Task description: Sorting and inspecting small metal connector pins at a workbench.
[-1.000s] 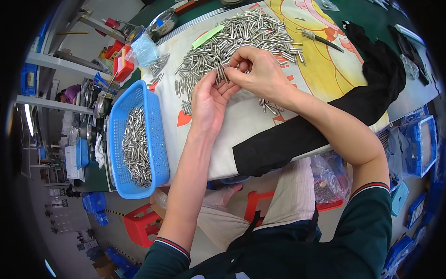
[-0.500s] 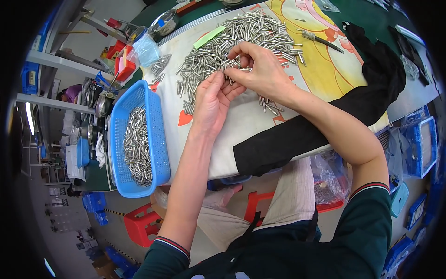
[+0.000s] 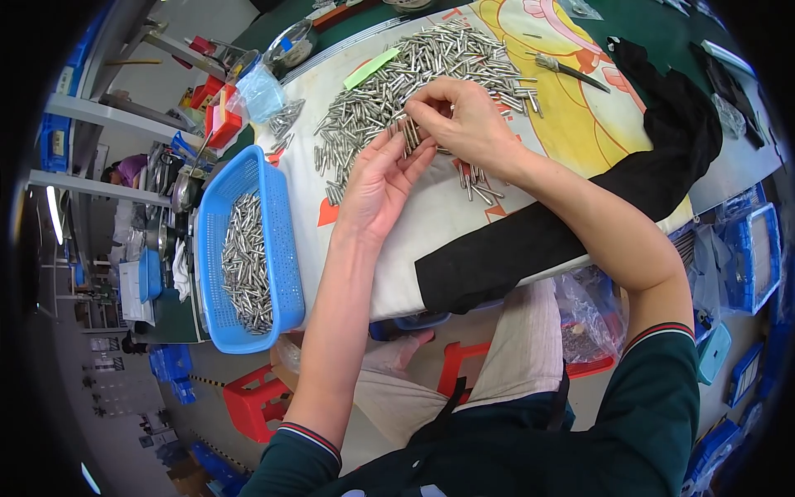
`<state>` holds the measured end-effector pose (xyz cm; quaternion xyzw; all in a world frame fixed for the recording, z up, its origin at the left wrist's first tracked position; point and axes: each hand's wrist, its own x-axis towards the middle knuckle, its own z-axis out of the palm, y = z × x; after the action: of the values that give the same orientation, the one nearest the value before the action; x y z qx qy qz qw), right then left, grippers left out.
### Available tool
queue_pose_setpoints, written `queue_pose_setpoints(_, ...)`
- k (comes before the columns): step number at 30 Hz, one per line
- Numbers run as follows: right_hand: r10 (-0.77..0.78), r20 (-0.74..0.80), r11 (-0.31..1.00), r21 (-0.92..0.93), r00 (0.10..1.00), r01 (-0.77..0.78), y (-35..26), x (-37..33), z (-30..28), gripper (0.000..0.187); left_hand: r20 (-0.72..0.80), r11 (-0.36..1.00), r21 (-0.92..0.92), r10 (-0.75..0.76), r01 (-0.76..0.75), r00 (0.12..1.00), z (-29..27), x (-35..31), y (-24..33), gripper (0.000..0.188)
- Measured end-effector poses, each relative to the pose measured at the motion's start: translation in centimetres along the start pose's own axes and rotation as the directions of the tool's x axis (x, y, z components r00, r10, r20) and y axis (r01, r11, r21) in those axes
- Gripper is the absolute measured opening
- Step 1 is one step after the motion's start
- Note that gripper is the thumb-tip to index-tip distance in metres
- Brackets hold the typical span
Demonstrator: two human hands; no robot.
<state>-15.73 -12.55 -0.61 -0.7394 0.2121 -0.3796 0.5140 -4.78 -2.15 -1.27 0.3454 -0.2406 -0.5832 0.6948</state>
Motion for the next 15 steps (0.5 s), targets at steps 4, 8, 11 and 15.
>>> queue_pose_setpoints(4,-0.011,-0.016,0.999,0.052,1.000,0.012,0.14,-0.06,0.04,0.018,-0.015,0.995,0.096,0.019,-0.018,1.000,0.21,-0.07,0.11,0.023)
queue_pose_setpoints(8,-0.015,-0.016,0.999,0.039,1.000,0.015,0.02,-0.01,0.17,0.018,-0.023,0.998,0.058,0.010,-0.009,1.000,-0.12,0.02,0.18,0.022)
queue_pose_setpoints(11,0.029,-0.018,0.996,0.080,0.999,-0.027,-0.02,-0.01,0.24,0.019,0.008,1.000,-0.001,0.007,-0.007,1.000,-0.36,0.08,0.20,0.022)
queue_pose_setpoints(15,-0.136,-0.020,0.986,-0.097,0.990,0.134,0.27,-0.06,0.20,0.021,0.028,0.999,-0.044,0.005,-0.004,1.000,-0.29,0.08,0.09,0.023)
